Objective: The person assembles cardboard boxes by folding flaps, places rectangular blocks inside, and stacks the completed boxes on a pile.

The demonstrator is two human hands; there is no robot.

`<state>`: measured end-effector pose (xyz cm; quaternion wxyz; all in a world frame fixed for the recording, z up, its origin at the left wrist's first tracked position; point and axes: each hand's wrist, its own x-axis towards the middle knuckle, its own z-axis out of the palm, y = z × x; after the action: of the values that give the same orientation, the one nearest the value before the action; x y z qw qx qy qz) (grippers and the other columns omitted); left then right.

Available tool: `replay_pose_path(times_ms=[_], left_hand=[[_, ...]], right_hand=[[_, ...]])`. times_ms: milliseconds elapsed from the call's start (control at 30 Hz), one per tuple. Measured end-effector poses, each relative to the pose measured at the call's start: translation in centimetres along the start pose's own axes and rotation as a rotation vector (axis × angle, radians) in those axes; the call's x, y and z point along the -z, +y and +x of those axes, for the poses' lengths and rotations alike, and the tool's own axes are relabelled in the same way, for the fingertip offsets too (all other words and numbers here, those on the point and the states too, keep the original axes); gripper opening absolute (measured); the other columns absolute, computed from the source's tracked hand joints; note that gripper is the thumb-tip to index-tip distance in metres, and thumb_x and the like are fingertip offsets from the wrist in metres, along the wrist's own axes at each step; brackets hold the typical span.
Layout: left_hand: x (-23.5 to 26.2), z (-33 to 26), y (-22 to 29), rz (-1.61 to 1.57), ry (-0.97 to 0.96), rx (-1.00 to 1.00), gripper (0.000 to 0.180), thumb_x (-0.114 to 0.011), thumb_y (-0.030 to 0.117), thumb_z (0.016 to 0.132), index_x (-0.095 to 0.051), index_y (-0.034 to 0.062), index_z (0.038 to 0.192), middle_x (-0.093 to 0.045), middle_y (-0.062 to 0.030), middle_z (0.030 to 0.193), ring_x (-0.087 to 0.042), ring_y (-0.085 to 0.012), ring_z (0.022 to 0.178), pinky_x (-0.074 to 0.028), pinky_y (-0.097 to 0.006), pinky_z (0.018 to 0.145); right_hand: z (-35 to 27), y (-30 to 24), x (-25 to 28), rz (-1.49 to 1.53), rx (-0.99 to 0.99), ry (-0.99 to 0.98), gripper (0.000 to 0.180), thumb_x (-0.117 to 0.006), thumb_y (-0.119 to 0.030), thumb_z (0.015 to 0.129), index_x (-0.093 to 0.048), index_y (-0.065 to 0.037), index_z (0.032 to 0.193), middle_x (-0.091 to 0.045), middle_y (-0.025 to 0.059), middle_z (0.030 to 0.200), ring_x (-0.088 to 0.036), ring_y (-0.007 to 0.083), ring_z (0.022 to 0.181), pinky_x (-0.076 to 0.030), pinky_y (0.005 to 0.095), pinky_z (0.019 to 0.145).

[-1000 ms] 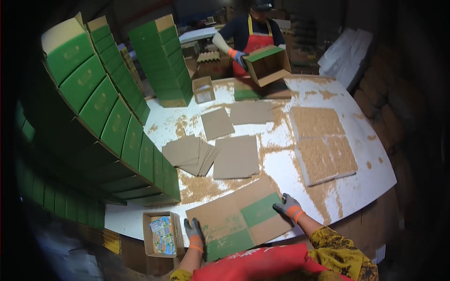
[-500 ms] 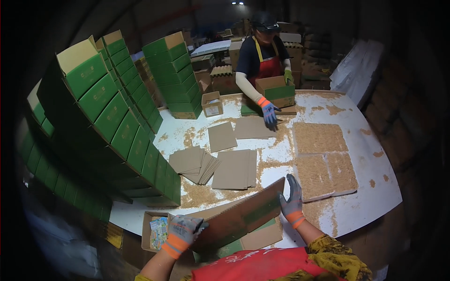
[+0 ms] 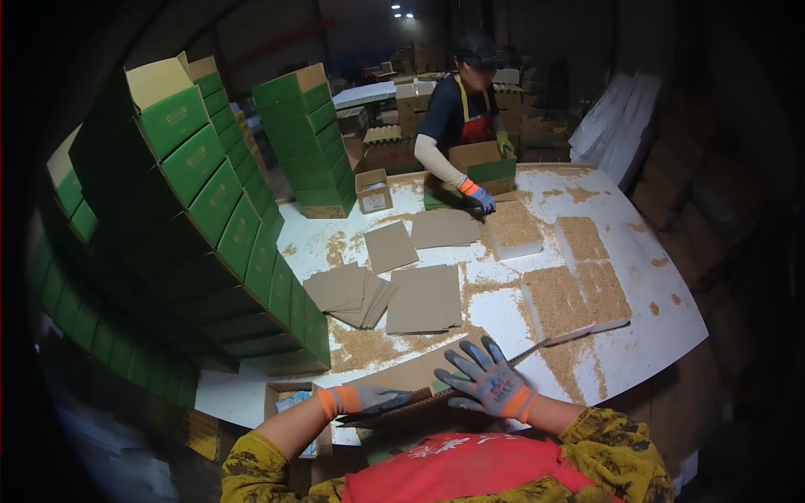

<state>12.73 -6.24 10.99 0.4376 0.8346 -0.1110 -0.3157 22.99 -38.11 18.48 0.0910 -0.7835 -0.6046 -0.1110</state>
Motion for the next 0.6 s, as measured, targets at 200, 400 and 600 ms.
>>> replay_pose_path(times_ms=[200, 400, 600], left_hand=[[2.8, -2.4, 9.4, 0.488, 0.446, 0.049, 0.038, -0.055, 0.033, 0.093, -0.06, 0.0054, 0.118, -0.067, -0.0215, 0.101, -0.064, -0.0394, 0.093, -0.051, -0.044, 0.083], [6.6, -3.7, 8.8, -0.118, 0.965, 0.143, 0.033, -0.071, 0.028, 0.085, -0.049, 0.0039, 0.091, -0.06, -0.0097, 0.064, -0.063, -0.0202, 0.058, -0.049, -0.036, 0.05], [3.8, 4.7, 8.7, 0.411, 0.925, -0.06, 0.034, -0.072, 0.036, 0.084, -0.058, 0.0044, 0.089, -0.064, -0.0161, 0.077, -0.063, -0.0359, 0.071, -0.049, -0.041, 0.063]], right_hand=[[-5.0, -3.0, 1.3, 0.068, -0.103, 0.018, 0.033, -0.063, -0.038, 0.086, -0.066, -0.026, 0.116, -0.042, 0.0107, 0.146, -0.037, 0.0363, 0.135, -0.023, 0.0593, 0.112], [-7.8, -0.1, 2.6, 0.478, -0.351, 0.214, 0.022, -0.072, -0.025, 0.079, -0.071, -0.018, 0.1, -0.043, 0.012, 0.145, -0.034, 0.0407, 0.137, -0.033, 0.0494, 0.112], [-4.6, 0.7, -0.2, 0.491, -0.169, -0.129, 0.043, -0.068, -0.038, 0.085, -0.064, -0.013, 0.119, -0.051, 0.0156, 0.139, -0.035, 0.0391, 0.137, -0.036, 0.0447, 0.11]])
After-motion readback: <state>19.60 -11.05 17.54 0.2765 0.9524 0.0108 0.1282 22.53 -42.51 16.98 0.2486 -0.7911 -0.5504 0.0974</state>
